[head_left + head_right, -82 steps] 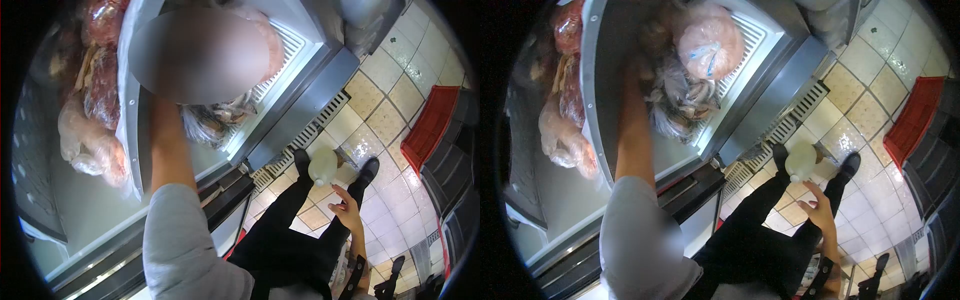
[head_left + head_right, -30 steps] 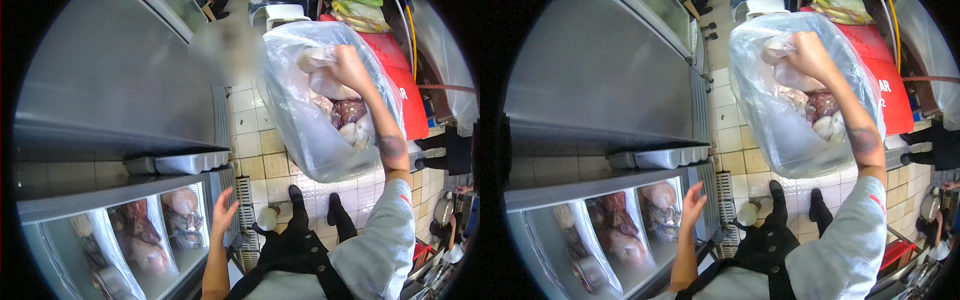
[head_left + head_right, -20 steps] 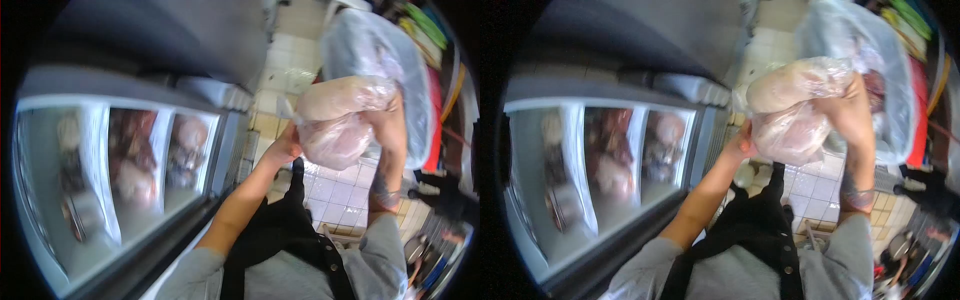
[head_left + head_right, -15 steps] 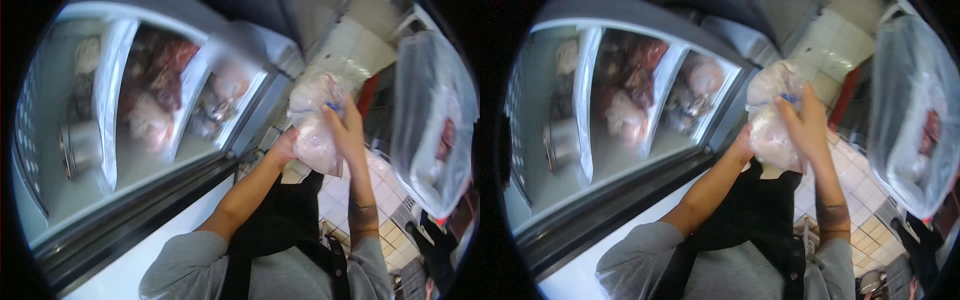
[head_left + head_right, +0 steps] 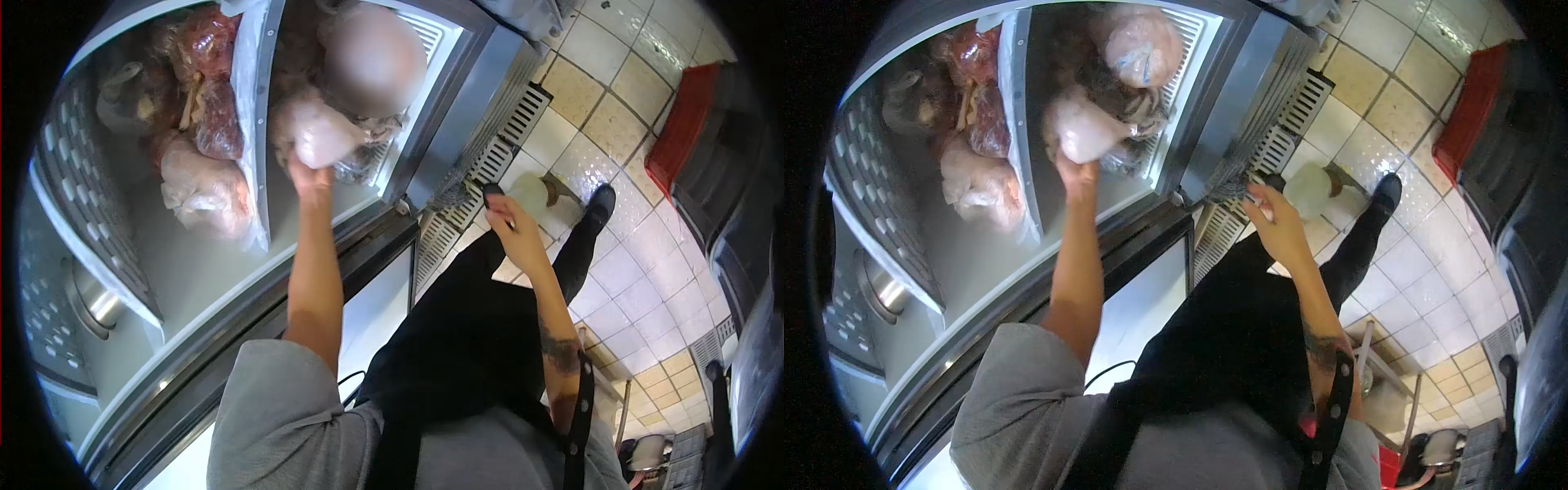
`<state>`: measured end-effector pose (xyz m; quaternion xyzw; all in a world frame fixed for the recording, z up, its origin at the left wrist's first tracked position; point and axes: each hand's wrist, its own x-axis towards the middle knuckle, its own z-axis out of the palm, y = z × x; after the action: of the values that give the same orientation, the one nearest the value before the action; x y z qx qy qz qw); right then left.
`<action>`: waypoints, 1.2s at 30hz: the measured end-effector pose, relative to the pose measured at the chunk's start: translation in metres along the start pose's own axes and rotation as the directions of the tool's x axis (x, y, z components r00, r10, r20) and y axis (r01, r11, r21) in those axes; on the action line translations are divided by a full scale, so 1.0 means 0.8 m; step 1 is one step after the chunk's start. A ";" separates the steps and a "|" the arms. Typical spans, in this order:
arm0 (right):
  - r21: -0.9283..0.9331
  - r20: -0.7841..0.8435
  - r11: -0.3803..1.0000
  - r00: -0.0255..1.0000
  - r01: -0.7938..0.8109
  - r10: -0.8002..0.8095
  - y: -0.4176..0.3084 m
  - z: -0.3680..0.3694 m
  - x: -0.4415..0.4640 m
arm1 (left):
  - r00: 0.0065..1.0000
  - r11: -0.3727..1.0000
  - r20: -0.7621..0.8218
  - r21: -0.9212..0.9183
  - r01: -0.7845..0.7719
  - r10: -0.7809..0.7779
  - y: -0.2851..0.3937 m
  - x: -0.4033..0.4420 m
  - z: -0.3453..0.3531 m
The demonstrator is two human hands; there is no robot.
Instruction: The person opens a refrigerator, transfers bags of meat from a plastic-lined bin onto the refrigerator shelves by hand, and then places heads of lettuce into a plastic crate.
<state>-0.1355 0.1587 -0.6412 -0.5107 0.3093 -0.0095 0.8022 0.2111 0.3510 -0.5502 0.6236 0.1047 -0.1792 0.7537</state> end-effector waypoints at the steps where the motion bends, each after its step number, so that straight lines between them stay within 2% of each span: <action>1: -0.005 0.015 0.998 0.998 -0.067 0.067 0.013 -0.010 -0.006 | 0.986 0.947 0.056 0.275 -0.165 0.156 0.008 0.019 -0.010; 2: -0.023 0.019 0.994 0.994 -0.103 0.104 0.021 -0.020 -0.010 | 0.895 0.460 0.234 0.791 -0.403 0.381 0.022 0.032 -0.021; 3: -0.046 0.022 0.989 0.990 -0.138 0.139 0.029 -0.032 -0.013 | 0.769 -0.067 0.441 0.882 -0.466 0.462 0.037 0.047 -0.030; 4: -0.092 0.002 0.986 0.990 -0.137 0.138 0.042 -0.043 -0.015 | 0.714 -0.259 0.511 0.859 -0.442 0.478 0.052 0.061 -0.041; 5: -0.137 -0.018 0.981 0.990 -0.138 0.137 0.056 -0.050 -0.016 | 0.668 -0.365 0.543 0.839 -0.404 0.508 0.061 0.084 -0.054; 8: -0.162 -0.075 0.959 0.972 -0.234 0.225 0.106 -0.058 -0.013 | 0.701 -0.386 0.434 0.891 -0.239 0.567 0.079 0.167 -0.090; 9: -0.174 -0.053 0.966 0.981 -0.191 0.184 0.118 -0.058 -0.007 | 0.707 -0.395 0.406 0.898 -0.192 0.579 0.081 0.191 -0.098; 10: -0.172 -0.044 0.958 0.973 -0.231 0.227 0.131 -0.053 -0.003 | 0.710 -0.403 0.386 0.902 -0.156 0.588 0.082 0.213 -0.106; 17: -0.139 -0.030 0.907 0.917 -0.397 0.397 0.165 -0.028 0.000 | 0.745 -0.495 0.368 0.867 -0.059 0.556 0.050 0.290 -0.133; 18: -0.169 -0.025 0.921 0.936 -0.350 0.351 0.178 -0.031 -0.005 | 0.750 -0.510 0.371 0.858 -0.051 0.548 0.050 0.291 -0.133; 21: -0.211 -0.055 0.911 0.935 -0.355 0.352 0.177 -0.035 -0.016 | 0.755 -0.553 0.376 0.833 -0.021 0.538 0.049 0.294 -0.118; 23: -0.186 -0.104 0.930 0.948 -0.316 0.302 0.168 -0.040 -0.021 | 0.774 -0.582 0.366 0.813 0.004 0.516 0.042 0.285 -0.115; 25: -0.155 -0.184 0.954 0.956 -0.257 0.228 0.140 -0.049 -0.025 | 0.802 -0.608 0.342 0.793 0.034 0.490 0.036 0.271 -0.112; 26: -0.214 -0.205 0.933 0.947 -0.290 0.248 0.082 -0.056 -0.025 | 0.820 -0.621 0.326 0.783 0.045 0.471 0.034 0.264 -0.110; 29: -0.275 -0.223 0.957 0.974 -0.093 0.030 -0.093 -0.083 -0.054 | 0.859 -0.657 0.281 0.749 0.082 0.428 0.019 0.231 -0.098; 30: -0.273 -0.251 0.962 0.963 0.023 -0.094 -0.152 -0.097 -0.077 | 0.869 -0.677 0.265 0.729 0.104 0.418 0.011 0.217 -0.094; 31: -0.287 -0.270 0.947 0.936 0.145 -0.225 -0.209 -0.113 -0.106 | 0.877 -0.695 0.244 0.707 0.132 0.415 0.005 0.202 -0.087; 32: -0.417 -0.289 0.862 0.857 0.289 -0.427 -0.266 -0.134 -0.141 | 0.881 -0.717 0.224 0.677 0.166 0.416 -0.002 0.185 -0.083; 33: -0.480 -0.327 0.810 0.787 0.338 -0.523 -0.313 -0.157 -0.183 | 0.885 -0.747 0.208 0.634 0.201 0.415 -0.010 0.168 -0.081; 35: -0.606 -0.473 0.685 0.510 0.404 -0.718 -0.379 -0.203 -0.259 | 0.881 -0.806 0.191 0.520 0.283 0.432 -0.031 0.137 -0.086; 36: -0.677 -0.552 0.649 0.343 0.347 -0.760 -0.412 -0.230 -0.283 | 0.871 -0.820 0.199 0.480 0.313 0.449 -0.040 0.119 -0.087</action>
<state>-0.3126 -0.0737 -0.3117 -0.6893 0.4293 -0.4501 0.3714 0.2895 0.4006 -0.6294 0.9002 -0.0885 0.1034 -0.4138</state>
